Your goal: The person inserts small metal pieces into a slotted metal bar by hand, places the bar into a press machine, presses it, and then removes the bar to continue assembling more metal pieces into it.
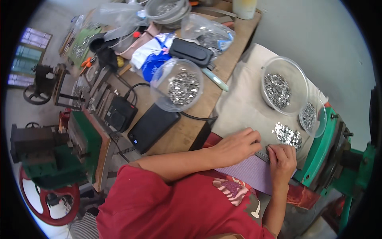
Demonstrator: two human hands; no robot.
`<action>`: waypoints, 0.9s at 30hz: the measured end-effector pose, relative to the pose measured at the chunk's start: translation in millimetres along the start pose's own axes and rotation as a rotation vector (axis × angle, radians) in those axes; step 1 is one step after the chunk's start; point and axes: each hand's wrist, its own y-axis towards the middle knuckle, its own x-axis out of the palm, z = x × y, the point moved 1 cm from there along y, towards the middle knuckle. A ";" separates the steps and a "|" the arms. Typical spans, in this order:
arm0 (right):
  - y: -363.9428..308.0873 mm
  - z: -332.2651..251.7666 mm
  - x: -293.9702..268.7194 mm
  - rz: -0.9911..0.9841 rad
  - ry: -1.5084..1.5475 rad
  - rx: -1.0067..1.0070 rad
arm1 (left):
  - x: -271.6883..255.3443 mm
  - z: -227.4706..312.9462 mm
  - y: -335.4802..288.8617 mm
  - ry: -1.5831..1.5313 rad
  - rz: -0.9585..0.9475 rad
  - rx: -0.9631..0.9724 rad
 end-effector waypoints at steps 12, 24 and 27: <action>-3.8 -0.1 0.2 0.041 0.012 0.055 | -0.9 -7.7 1.3 -0.106 -0.055 0.046; -9.4 6.6 3.2 0.139 0.034 0.058 | -22.8 -6.3 -6.6 -0.153 -0.066 -0.190; -8.8 6.4 1.4 0.138 0.029 0.081 | -23.8 -6.2 -2.7 -0.129 -0.119 -0.217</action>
